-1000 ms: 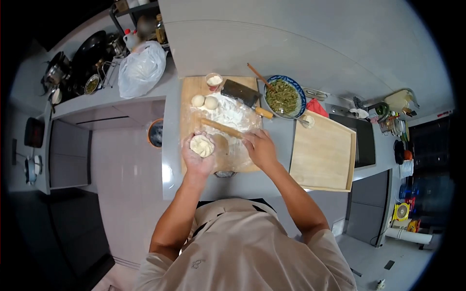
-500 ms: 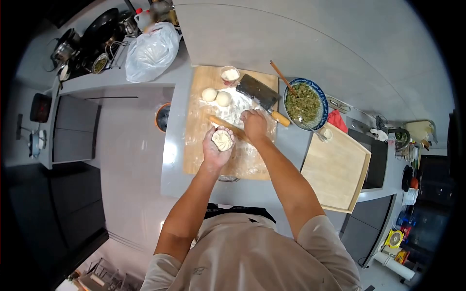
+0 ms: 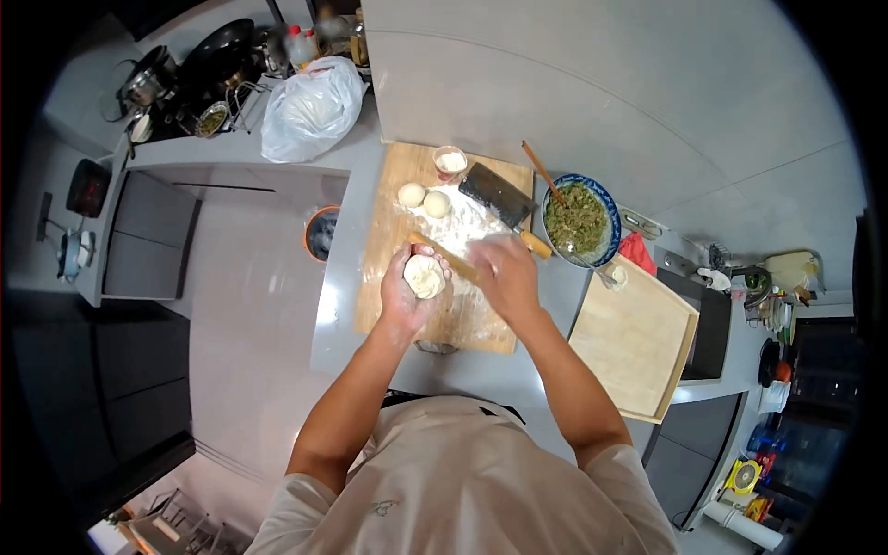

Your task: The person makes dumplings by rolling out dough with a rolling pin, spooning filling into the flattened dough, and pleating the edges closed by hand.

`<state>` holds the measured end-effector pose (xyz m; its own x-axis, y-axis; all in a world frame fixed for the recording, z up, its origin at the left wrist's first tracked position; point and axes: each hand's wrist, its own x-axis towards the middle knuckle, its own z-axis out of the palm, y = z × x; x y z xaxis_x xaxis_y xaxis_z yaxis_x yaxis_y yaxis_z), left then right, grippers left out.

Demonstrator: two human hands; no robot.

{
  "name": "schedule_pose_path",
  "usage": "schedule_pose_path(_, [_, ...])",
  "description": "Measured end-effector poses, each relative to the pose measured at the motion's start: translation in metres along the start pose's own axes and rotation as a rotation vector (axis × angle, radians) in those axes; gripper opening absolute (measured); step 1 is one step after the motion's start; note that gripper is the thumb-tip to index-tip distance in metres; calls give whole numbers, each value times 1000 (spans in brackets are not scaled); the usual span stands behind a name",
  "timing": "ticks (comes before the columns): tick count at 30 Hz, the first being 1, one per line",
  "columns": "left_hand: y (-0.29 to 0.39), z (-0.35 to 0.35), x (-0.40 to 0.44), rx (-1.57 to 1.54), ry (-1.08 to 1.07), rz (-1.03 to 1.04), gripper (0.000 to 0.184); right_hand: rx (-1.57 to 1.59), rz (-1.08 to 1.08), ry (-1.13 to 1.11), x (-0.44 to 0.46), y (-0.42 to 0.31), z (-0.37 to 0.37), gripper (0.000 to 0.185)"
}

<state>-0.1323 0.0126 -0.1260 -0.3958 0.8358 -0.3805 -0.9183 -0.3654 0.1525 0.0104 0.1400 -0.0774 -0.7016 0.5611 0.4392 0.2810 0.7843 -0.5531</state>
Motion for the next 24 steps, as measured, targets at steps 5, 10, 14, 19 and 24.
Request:
schedule_pose_path(5, [6, 37, -36, 132, -12, 29, 30, 74, -278, -14, 9, -77, -41, 26])
schedule_pose_path(10, [6, 54, -54, 96, -139, 5, 29, -10, -345, 54, 5, -100, -44, 32])
schedule_pose_path(14, [8, 61, -64, 123, -163, -29, 31, -87, -361, 62, 0, -111, -46, 33])
schedule_pose_path(19, [25, 76, -84, 201, -119, -299, 45, -43, -279, -14, -2, -128, -75, 34])
schedule_pose_path(24, [38, 95, -99, 269, -66, -508, 56, -43, -443, -237, 17, -139, -100, 37])
